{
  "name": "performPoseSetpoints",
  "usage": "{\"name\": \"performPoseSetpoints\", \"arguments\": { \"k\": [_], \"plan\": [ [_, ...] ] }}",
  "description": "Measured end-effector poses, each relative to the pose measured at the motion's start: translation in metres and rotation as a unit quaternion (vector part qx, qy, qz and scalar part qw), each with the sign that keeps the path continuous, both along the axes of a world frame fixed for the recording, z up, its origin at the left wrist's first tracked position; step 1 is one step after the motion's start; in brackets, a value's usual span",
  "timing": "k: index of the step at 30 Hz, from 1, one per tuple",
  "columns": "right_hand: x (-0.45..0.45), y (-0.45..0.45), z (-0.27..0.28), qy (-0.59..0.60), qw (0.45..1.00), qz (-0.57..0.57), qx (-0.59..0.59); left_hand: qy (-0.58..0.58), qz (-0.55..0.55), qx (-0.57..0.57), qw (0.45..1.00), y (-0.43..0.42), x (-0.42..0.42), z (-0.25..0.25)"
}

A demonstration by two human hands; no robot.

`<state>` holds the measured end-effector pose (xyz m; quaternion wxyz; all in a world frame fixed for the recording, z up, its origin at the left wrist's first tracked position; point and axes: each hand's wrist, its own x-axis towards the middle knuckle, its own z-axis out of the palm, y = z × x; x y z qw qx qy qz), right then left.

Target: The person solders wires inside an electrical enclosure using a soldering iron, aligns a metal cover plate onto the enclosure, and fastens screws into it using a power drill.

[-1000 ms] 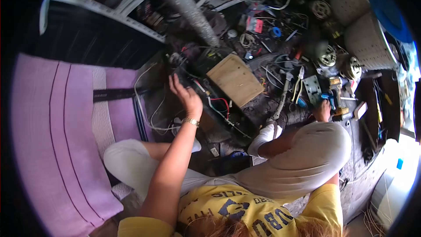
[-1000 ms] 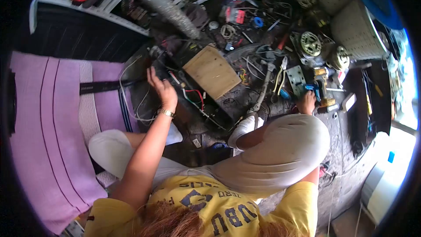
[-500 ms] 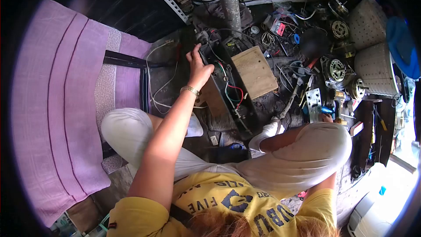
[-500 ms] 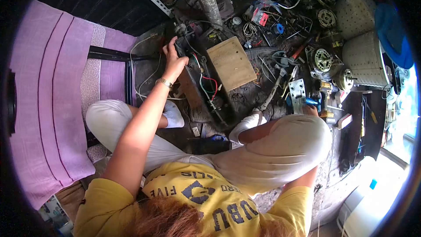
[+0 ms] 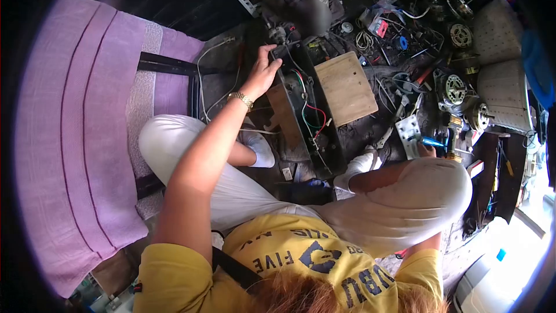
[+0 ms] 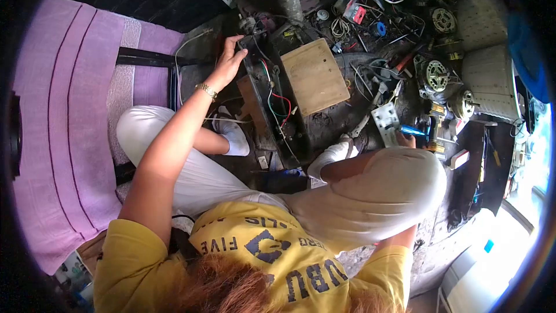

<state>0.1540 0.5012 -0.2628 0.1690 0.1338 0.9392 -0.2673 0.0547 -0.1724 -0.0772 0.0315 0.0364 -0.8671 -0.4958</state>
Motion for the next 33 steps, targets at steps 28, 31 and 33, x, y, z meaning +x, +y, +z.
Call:
{"name": "performPoseSetpoints", "arguments": {
  "k": [28,31,33],
  "plan": [
    [-0.041,-0.078,0.086,0.024,0.996,0.016,-0.088,-0.015,-0.02,0.056,0.998,-0.009,0.005,0.009],
    [-0.082,-0.082,0.122,0.152,0.967,-0.022,-0.202,-0.003,-0.015,0.086,0.996,-0.008,0.005,0.011],
    [-0.123,-0.094,0.17,0.228,0.934,-0.009,-0.275,-0.002,-0.016,0.125,0.992,-0.006,0.005,0.003]
  ]
}}
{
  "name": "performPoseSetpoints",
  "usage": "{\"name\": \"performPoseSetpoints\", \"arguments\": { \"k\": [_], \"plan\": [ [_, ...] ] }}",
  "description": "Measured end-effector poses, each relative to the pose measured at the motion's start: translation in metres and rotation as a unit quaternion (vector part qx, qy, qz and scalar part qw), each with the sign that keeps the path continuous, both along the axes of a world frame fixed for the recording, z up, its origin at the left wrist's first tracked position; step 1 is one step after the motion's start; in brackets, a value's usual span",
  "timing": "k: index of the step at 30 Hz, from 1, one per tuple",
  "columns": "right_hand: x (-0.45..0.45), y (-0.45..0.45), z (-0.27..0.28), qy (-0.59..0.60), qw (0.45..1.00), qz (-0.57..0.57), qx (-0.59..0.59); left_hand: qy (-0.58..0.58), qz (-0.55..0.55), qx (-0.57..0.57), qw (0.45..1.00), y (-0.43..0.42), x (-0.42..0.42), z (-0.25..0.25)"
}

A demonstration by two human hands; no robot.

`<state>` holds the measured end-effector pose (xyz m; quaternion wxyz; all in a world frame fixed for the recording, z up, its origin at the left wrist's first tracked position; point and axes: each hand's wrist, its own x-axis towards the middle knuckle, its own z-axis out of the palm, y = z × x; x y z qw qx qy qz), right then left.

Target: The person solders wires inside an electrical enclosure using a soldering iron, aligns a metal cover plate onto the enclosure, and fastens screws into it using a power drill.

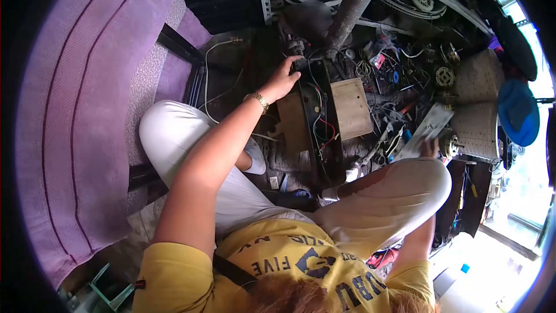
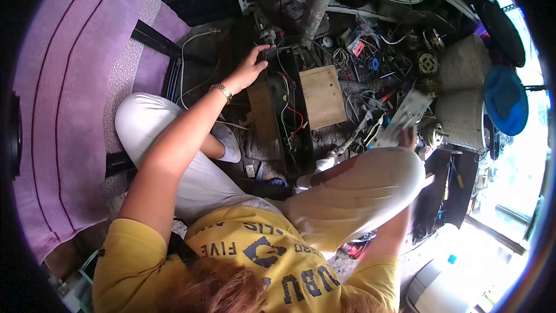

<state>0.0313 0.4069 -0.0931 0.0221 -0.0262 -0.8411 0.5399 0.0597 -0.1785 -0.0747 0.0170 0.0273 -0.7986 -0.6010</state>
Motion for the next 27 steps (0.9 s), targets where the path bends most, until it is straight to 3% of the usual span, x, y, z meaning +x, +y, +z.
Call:
{"name": "performPoseSetpoints", "arguments": {
  "k": [2,3,4,7,9,10,11,12,13,15,17,19,21,23,27],
  "plan": [
    [-0.045,-0.03,0.063,0.073,0.995,0.039,-0.048,-0.013,0.0,-0.002,1.0,-0.002,-0.002,-0.001],
    [-0.058,-0.056,0.109,0.043,0.998,0.037,-0.004,-0.021,-0.001,-0.003,1.0,-0.002,-0.002,0.0],
    [-0.063,-0.089,0.144,0.092,0.992,0.085,-0.021,-0.005,-0.002,0.009,1.0,-0.001,-0.001,0.002],
    [-0.067,-0.139,0.192,0.064,0.97,0.228,0.058,-0.028,-0.016,0.085,0.996,-0.005,-0.003,-0.003],
    [-0.056,-0.185,0.201,0.044,0.956,0.263,0.119,-0.011,0.001,0.075,0.997,-0.005,0.0,0.001],
    [-0.039,-0.218,0.209,0.087,0.937,0.281,0.187,-0.004,0.006,0.071,0.997,-0.003,0.001,0.002],
    [-0.02,-0.257,0.223,-0.075,0.938,0.244,0.235,-0.007,0.003,0.078,0.997,-0.001,0.002,0.002],
    [-0.027,-0.263,0.183,0.032,0.937,0.304,0.172,-0.006,0.005,0.082,0.997,-0.001,0.001,0.002],
    [-0.023,-0.289,0.172,0.085,0.929,0.303,0.194,-0.006,0.009,0.086,0.996,-0.003,0.0,0.002],
    [-0.015,-0.324,0.152,0.0,0.954,0.238,0.185,0.015,0.02,0.101,0.995,-0.001,0.002,0.0],
    [-0.007,-0.334,0.073,0.064,0.972,0.165,0.154,0.017,0.036,0.12,0.992,0.003,0.002,0.003],
    [0.032,-0.354,0.083,-0.03,0.976,0.106,0.186,0.032,0.05,0.123,0.991,0.005,-0.003,-0.009],
    [0.05,-0.357,0.054,0.02,0.985,0.11,0.134,0.029,0.05,0.138,0.989,0.007,0.0,-0.016],
    [0.063,-0.358,0.044,0.012,0.982,0.087,0.168,0.017,0.034,0.164,0.986,0.008,0.0,-0.013],
    [0.07,-0.367,0.05,-0.006,0.982,0.058,0.177,0.054,0.029,0.045,0.997,0.007,-0.001,-0.022]
  ]
}}
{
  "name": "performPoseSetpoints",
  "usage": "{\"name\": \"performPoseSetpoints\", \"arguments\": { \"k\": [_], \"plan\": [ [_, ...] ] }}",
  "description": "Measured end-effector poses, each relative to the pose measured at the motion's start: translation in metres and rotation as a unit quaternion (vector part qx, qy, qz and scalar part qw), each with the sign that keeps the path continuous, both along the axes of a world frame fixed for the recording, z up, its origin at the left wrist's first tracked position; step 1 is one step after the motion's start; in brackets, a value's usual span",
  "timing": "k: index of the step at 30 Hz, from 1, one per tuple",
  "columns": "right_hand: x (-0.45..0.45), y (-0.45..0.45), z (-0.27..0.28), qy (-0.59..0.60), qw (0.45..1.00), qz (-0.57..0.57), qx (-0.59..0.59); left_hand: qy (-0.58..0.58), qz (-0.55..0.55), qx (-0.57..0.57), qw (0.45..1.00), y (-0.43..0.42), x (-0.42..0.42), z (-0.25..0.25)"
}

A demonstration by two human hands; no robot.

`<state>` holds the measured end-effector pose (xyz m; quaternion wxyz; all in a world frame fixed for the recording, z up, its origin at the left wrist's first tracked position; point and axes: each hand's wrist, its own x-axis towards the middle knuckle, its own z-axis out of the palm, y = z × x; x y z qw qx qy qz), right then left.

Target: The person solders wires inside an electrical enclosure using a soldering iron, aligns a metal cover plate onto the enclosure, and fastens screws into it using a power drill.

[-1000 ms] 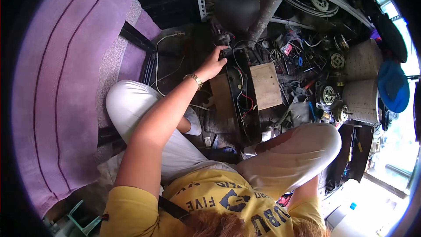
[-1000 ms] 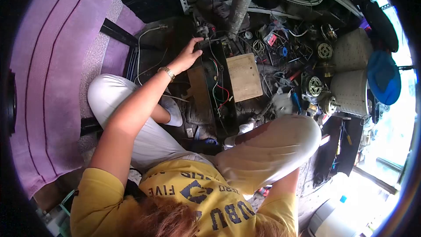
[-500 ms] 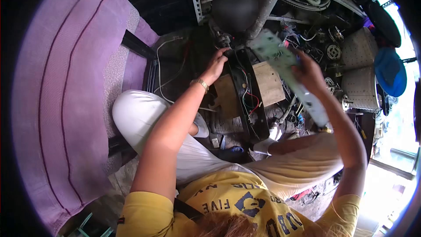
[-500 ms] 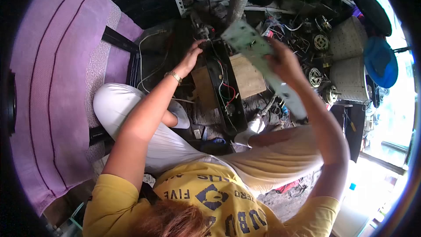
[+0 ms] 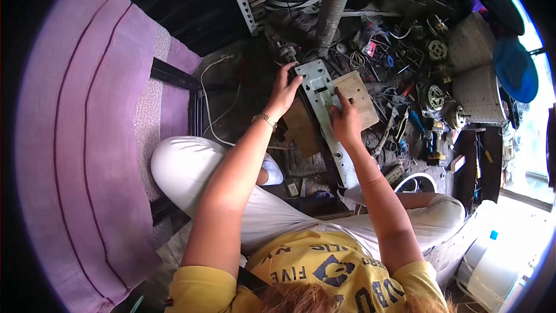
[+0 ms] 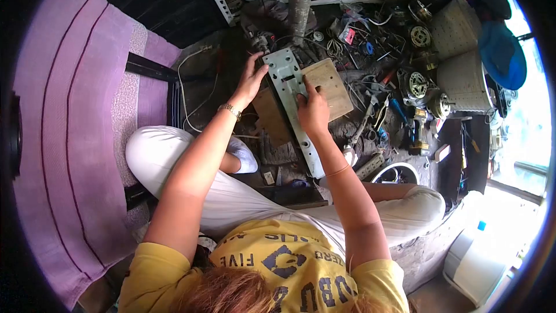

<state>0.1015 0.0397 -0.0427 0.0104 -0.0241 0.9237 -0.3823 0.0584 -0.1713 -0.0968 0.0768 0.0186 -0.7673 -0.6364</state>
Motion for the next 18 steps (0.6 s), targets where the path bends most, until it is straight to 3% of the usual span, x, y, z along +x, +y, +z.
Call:
{"name": "performPoseSetpoints", "arguments": {
  "k": [2,3,6,7,10,13,16,18],
  "plan": [
    [0.003,-0.01,0.013,-0.059,0.998,-0.02,0.027,-0.003,0.005,-0.019,1.0,0.003,0.004,0.01],
    [0.005,-0.013,0.01,0.006,0.999,-0.007,0.031,-0.001,0.009,-0.024,1.0,0.004,0.004,0.009],
    [0.009,-0.02,0.007,0.001,0.997,-0.023,0.072,0.009,0.021,-0.061,0.998,0.006,0.004,0.009],
    [0.012,-0.021,0.011,0.062,0.983,-0.007,0.175,0.013,0.025,-0.078,0.997,0.006,0.005,0.011],
    [0.015,-0.017,0.017,0.113,0.974,0.021,0.193,0.038,0.037,-0.117,0.992,0.008,0.006,0.014],
    [0.012,-0.007,0.012,0.151,0.978,0.024,0.14,0.039,0.05,-0.133,0.989,0.012,0.006,0.016],
    [0.013,0.035,-0.008,0.106,0.993,0.026,-0.048,0.024,0.054,-0.165,0.985,0.014,0.005,0.02],
    [0.03,0.066,-0.015,-0.059,0.987,-0.007,-0.147,0.018,0.053,-0.173,0.983,0.018,0.007,0.023]
  ]
}}
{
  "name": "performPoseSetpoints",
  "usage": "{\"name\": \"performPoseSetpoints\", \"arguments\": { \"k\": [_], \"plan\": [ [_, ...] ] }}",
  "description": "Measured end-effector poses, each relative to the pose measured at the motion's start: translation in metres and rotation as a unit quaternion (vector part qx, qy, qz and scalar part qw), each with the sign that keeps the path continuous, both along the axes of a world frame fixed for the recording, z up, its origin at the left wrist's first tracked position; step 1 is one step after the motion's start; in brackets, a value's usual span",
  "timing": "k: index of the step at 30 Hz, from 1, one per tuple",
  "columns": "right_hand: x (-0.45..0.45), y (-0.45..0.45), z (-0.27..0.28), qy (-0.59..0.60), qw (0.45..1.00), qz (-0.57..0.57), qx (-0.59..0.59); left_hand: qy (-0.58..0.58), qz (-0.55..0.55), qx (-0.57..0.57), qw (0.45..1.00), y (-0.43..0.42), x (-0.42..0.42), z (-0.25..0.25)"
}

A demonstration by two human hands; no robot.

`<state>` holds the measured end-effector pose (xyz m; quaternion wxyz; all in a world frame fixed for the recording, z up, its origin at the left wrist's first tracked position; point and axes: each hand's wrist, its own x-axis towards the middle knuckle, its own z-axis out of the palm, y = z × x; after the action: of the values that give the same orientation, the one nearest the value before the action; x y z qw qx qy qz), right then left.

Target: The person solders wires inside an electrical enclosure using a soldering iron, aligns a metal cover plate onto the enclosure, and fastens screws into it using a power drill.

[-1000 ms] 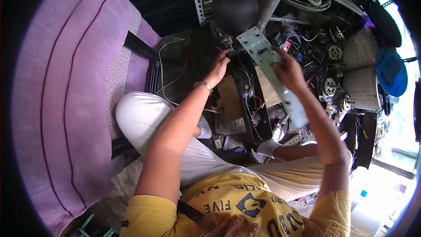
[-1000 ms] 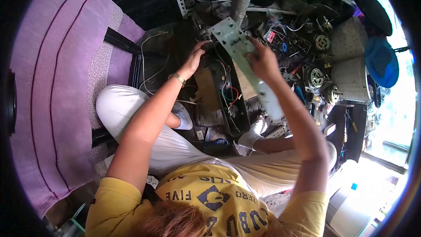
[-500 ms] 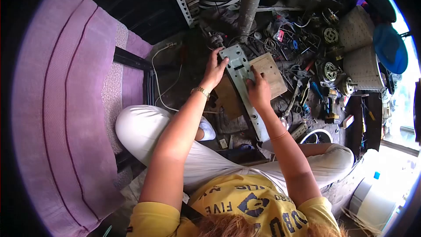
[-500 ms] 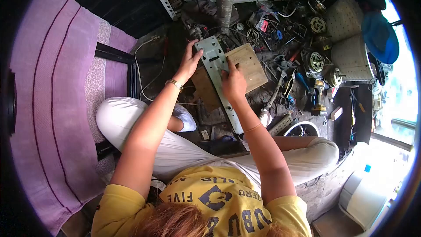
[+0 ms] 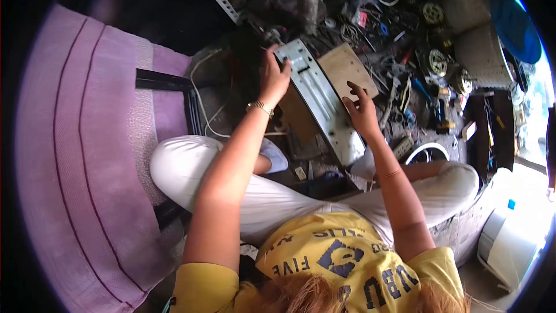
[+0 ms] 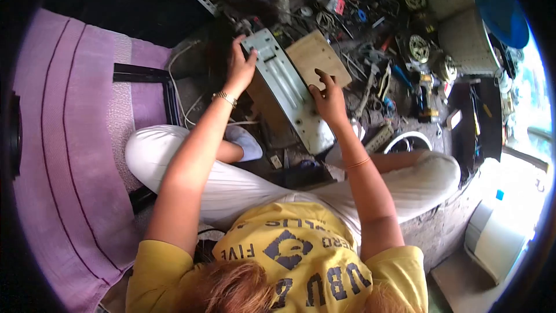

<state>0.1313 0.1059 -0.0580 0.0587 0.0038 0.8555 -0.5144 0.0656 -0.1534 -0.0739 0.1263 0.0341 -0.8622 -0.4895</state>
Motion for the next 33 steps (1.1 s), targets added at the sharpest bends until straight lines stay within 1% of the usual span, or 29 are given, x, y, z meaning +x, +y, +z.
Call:
{"name": "performPoseSetpoints", "arguments": {
  "k": [1,2,3,4,5,6,8,9,12,13,16,17,20,21,22,24,25,26,28,30,32,33],
  "plan": [
    [0.008,0.018,-0.008,-0.05,0.998,0.026,-0.02,-0.005,0.038,-0.109,0.993,0.009,0.006,0.01],
    [0.019,0.033,-0.017,-0.1,0.993,0.052,-0.043,-0.009,0.075,-0.217,0.973,0.017,0.012,0.024],
    [0.029,0.044,-0.016,-0.137,0.984,0.066,-0.093,0.046,0.011,-0.326,0.944,0.019,0.013,0.043],
    [0.042,0.065,-0.018,-0.181,0.973,0.12,-0.084,0.1,-0.055,-0.425,0.898,0.021,0.016,0.049],
    [0.05,0.073,-0.02,-0.22,0.962,0.12,-0.11,0.128,-0.119,-0.408,0.896,0.019,0.013,0.044],
    [0.056,0.077,-0.019,-0.258,0.949,0.12,-0.135,0.11,-0.138,-0.403,0.898,0.018,0.013,0.04],
    [0.067,0.087,-0.013,-0.283,0.945,0.117,-0.116,0.077,-0.175,-0.393,0.899,0.018,0.012,0.033],
    [0.07,0.09,-0.01,-0.294,0.943,0.116,-0.106,0.072,-0.181,-0.42,0.886,0.018,0.013,0.037],
    [0.077,0.091,-0.007,-0.257,0.943,0.14,-0.156,0.072,-0.192,-0.43,0.879,0.023,0.02,0.047],
    [0.074,0.089,-0.007,-0.264,0.941,0.151,-0.151,0.044,-0.211,-0.449,0.867,0.022,0.02,0.048],
    [0.081,0.078,-0.017,-0.232,0.953,0.154,-0.121,0.023,-0.212,-0.465,0.859,0.025,0.027,0.052],
    [0.083,0.076,-0.022,-0.28,0.936,0.128,-0.17,-0.013,-0.221,-0.48,0.849,0.026,0.028,0.054],
    [0.083,0.079,-0.036,-0.256,0.939,0.156,-0.171,-0.004,-0.212,-0.49,0.846,0.03,0.033,0.05],
    [0.081,0.078,-0.033,-0.255,0.937,0.165,-0.175,-0.016,-0.208,-0.5,0.84,0.034,0.036,0.056],
    [0.084,0.075,-0.027,-0.245,0.949,0.129,-0.152,-0.004,-0.224,-0.495,0.84,0.037,0.037,0.058],
    [0.081,0.075,-0.021,-0.246,0.95,0.144,-0.131,0.016,-0.255,-0.484,0.837,0.044,0.039,0.06],
    [0.079,0.075,-0.021,-0.24,0.948,0.161,-0.131,0.043,-0.318,-0.46,0.828,0.045,0.04,0.056],
    [0.077,0.076,-0.022,-0.217,0.951,0.181,-0.129,0.046,-0.37,-0.42,0.828,0.048,0.046,0.053],
    [0.082,0.074,-0.017,-0.178,0.966,0.166,-0.081,-0.015,-0.377,-0.407,0.832,0.059,0.06,0.06],
    [0.07,0.077,-0.007,-0.23,0.948,0.214,-0.054,-0.021,-0.363,-0.395,0.844,0.061,0.06,0.059],
    [0.067,0.076,0.003,-0.217,0.954,0.207,0.014,-0.035,-0.365,-0.401,0.839,0.063,0.058,0.062],
    [0.052,0.078,0.017,-0.244,0.935,0.253,0.049,-0.039,-0.364,-0.408,0.836,0.065,0.057,0.063]
  ]
}}
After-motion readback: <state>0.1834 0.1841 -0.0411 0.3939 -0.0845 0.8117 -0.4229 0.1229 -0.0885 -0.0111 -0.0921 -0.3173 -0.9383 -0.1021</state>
